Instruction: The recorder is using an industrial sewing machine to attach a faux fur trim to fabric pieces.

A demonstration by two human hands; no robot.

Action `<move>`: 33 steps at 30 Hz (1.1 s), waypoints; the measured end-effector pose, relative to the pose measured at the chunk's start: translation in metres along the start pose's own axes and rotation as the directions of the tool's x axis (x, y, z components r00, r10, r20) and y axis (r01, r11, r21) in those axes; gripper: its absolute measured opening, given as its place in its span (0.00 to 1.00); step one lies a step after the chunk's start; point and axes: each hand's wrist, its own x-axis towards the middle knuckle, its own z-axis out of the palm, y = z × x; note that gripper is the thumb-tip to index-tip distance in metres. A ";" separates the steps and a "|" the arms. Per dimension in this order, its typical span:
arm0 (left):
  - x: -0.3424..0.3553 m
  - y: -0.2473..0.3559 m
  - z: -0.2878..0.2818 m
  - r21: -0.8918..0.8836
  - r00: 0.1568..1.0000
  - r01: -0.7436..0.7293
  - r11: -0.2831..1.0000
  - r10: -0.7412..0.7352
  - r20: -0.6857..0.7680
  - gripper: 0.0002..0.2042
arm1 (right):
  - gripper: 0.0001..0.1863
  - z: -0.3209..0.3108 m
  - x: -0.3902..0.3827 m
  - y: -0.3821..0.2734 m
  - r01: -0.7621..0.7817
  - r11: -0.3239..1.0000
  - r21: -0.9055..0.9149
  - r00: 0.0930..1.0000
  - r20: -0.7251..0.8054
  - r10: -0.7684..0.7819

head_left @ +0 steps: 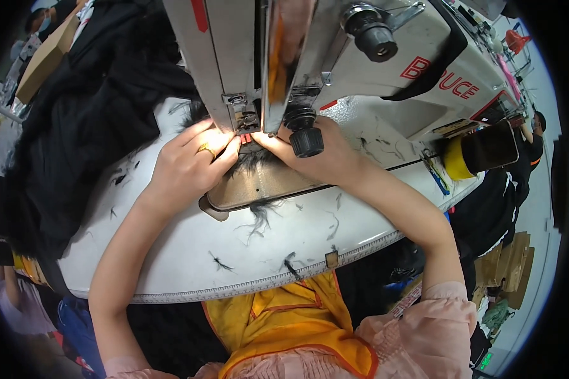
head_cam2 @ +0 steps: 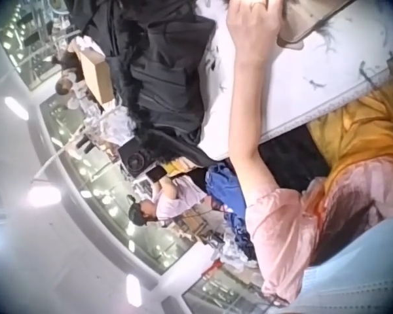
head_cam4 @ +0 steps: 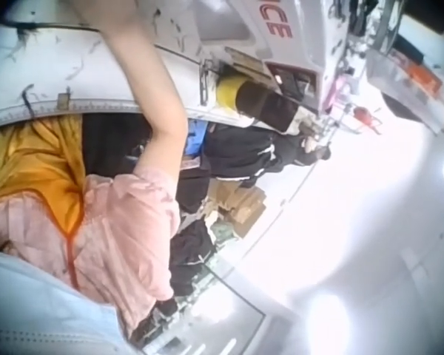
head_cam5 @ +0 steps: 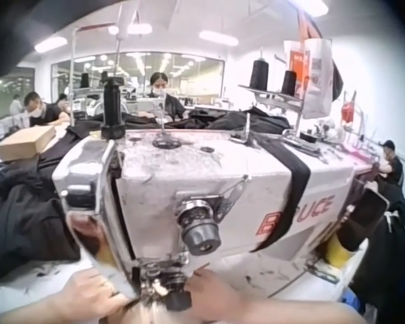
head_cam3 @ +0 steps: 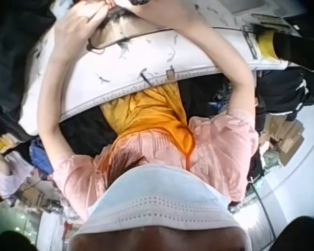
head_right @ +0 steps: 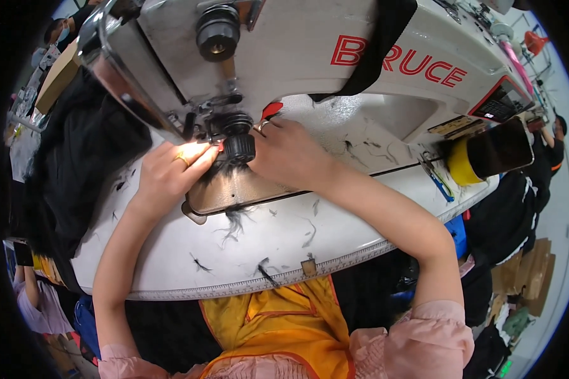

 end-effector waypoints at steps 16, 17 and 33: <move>0.006 0.015 -0.022 -0.148 0.981 0.068 0.987 -0.039 0.192 0.08 | 0.18 -0.001 -0.007 -0.003 0.163 0.984 -0.067 0.981 -0.096 -0.169; 0.003 0.007 -0.019 -0.146 0.993 0.018 0.989 -0.001 0.116 0.07 | 0.18 0.000 -0.011 0.002 0.188 0.977 -0.101 0.977 -0.084 -0.197; -0.005 -0.018 -0.015 -0.124 0.972 0.038 0.992 -0.007 0.236 0.14 | 0.04 -0.002 -0.001 0.015 -0.020 0.944 0.328 1.000 -0.001 0.022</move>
